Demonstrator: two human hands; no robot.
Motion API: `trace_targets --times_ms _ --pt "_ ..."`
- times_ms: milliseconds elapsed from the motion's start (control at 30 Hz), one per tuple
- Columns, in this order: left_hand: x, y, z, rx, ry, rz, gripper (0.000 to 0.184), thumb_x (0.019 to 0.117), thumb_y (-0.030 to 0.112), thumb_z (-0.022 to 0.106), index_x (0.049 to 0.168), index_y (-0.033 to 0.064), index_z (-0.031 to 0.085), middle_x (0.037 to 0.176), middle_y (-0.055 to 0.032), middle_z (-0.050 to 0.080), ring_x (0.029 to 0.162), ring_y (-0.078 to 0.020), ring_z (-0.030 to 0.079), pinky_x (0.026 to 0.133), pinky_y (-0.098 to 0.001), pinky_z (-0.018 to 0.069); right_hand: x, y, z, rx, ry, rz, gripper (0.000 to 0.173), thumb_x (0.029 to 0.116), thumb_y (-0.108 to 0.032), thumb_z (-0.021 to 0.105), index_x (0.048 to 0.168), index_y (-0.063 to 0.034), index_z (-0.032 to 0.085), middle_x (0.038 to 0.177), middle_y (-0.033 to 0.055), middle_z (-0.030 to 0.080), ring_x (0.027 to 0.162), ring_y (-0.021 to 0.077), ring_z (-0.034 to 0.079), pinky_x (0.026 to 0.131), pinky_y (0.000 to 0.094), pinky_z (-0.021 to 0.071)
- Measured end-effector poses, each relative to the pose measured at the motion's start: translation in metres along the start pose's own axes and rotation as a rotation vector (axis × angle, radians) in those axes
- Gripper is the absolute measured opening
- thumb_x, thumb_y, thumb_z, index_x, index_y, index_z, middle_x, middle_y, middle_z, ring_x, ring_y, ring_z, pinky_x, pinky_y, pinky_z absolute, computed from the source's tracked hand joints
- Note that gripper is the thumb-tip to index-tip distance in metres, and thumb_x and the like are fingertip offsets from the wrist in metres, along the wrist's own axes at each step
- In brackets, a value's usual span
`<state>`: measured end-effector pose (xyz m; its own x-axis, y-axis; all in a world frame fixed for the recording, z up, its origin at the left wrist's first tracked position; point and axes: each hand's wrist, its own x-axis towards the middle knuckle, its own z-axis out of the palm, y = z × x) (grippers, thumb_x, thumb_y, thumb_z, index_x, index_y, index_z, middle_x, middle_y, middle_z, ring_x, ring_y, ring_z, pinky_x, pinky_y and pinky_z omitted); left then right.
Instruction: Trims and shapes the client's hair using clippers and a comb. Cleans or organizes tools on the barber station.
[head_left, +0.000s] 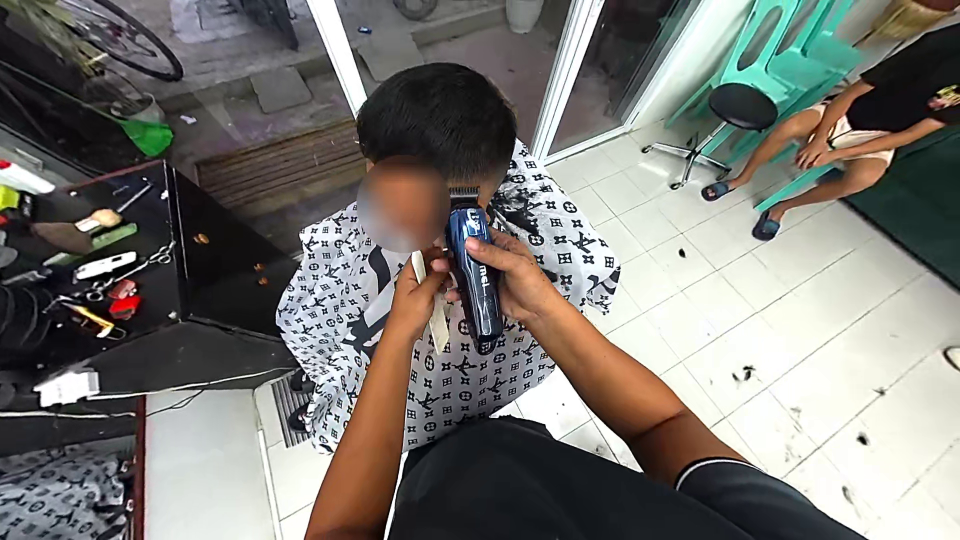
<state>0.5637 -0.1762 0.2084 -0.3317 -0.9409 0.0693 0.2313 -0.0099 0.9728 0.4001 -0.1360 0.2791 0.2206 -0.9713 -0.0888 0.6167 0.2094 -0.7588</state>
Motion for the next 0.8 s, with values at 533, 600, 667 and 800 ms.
trace_targets --times_ms 533,600,667,800 --pt "-0.122 0.009 -0.101 0.482 0.06 -0.201 0.033 0.1065 0.025 0.05 0.118 -0.0008 0.068 0.088 0.0011 0.071 0.073 -0.0009 0.065 0.071 -0.0227 0.0576 -0.034 0.147 0.008 -0.459 -0.265 0.326 0.068 0.0933 -0.018 0.07 0.147 0.0003 0.032 0.123 0.0139 0.064 0.101 0.0174 0.069 0.088 0.0361 0.0594" --pt "-0.143 0.004 -0.127 0.488 0.165 -0.237 0.033 0.107 0.025 0.05 0.113 -0.0016 0.069 0.085 -0.0015 0.071 0.072 -0.0045 0.066 0.072 -0.0269 0.0588 -0.028 0.179 0.024 -0.439 -0.273 0.349 0.069 0.0938 -0.019 0.07 0.15 -0.001 0.036 0.129 0.0138 0.063 0.107 0.0187 0.067 0.093 0.0379 0.0583" --pt "-0.158 -0.003 -0.164 0.438 0.325 -0.286 0.035 0.1081 0.025 0.048 0.104 -0.0008 0.07 0.076 -0.0001 0.068 0.066 -0.0054 0.063 0.068 -0.0268 0.0568 -0.018 0.208 0.044 -0.44 -0.227 0.432 0.068 0.0921 -0.023 0.072 0.15 -0.0032 0.04 0.125 0.0137 0.065 0.1 0.0217 0.07 0.085 0.0401 0.0613" --pt "-0.165 -0.032 -0.296 -0.011 0.962 -0.417 0.041 0.1096 0.035 0.047 0.102 -0.0028 0.06 0.063 -0.0018 0.055 0.05 -0.009 0.051 0.051 -0.0259 0.0493 0.01 0.249 0.086 -0.437 -0.139 0.615 0.075 0.0852 -0.026 0.076 0.15 -0.0085 0.042 0.117 0.016 0.067 0.093 0.0304 0.072 0.073 0.0468 0.0642"
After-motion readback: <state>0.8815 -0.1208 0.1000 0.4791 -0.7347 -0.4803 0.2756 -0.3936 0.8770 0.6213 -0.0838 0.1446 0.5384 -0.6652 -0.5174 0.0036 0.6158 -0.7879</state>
